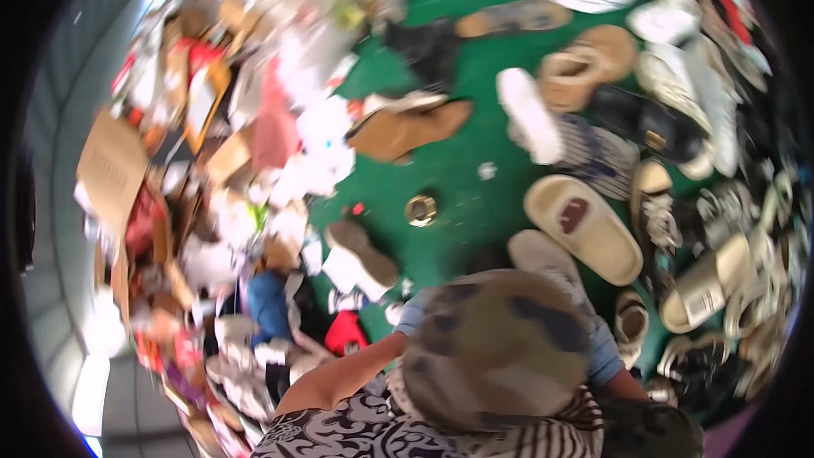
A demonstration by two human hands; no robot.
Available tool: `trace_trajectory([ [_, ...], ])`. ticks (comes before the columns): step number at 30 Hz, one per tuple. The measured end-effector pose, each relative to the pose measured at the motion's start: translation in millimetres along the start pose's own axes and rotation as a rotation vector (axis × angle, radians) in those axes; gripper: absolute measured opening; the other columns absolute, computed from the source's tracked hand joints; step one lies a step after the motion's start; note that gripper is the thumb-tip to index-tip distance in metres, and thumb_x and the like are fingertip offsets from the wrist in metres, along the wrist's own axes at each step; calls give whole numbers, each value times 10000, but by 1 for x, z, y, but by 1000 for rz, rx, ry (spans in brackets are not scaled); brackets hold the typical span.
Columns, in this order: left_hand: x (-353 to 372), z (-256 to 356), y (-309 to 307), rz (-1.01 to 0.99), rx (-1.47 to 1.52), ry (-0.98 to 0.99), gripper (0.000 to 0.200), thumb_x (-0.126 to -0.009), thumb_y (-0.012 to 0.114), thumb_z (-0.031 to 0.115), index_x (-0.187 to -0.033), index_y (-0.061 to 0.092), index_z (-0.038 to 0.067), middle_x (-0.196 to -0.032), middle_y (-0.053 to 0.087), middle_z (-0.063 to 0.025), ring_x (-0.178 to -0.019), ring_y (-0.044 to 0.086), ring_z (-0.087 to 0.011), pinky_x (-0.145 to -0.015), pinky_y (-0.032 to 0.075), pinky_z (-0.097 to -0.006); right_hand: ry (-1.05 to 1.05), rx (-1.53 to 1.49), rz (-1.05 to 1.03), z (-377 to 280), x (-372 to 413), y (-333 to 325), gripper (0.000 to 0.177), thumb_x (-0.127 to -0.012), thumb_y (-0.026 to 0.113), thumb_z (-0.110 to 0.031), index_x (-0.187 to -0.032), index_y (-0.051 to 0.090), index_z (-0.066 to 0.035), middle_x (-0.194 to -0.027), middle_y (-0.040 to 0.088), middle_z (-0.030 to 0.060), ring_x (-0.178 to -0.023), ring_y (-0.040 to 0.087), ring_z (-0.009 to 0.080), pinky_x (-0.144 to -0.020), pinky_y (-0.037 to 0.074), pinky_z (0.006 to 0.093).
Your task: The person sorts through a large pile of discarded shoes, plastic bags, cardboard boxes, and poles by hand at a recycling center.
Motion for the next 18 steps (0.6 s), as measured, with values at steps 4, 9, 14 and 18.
trace_trajectory([
  [4,85,-61,-9,114,116,-430,431,-760,611,270,-1153,520,121,-1206,501,-130,-1130,460,-335,-936,380,-425,-6,-30,-118,18,-1,1,322,-653,666,-214,-959,592,-146,-878,536,102,-789,545,284,-672,447,430],
  [9,190,-157,-6,564,226,-1004,630,-686,722,280,-1232,452,119,-1167,472,-175,-1072,485,-355,-916,396,-433,56,-9,-216,73,18,-19,276,-644,679,-233,-893,600,-142,-766,522,98,-688,533,290,-599,417,438],
  [14,101,-221,25,447,1344,-1101,596,-805,584,528,-1276,486,176,-1283,492,-10,-1146,454,-217,-962,295,-403,31,-50,-404,114,12,-12,237,-635,691,-252,-826,608,-138,-654,509,94,-588,520,295,-527,386,446],
  [18,39,-242,30,480,1420,-1081,304,-838,664,270,-1056,539,100,-1047,570,-23,-826,562,-147,-702,467,-252,62,-127,-570,95,12,-1,369,-698,694,-359,-995,623,-151,-811,568,87,-710,558,292,-592,427,428],
])
Point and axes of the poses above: each hand's wrist, its own x-axis away from the middle knuckle, its own y-axis out of the palm, z = x × y, the point moved 10 cm from there along -x, towards the middle knuckle
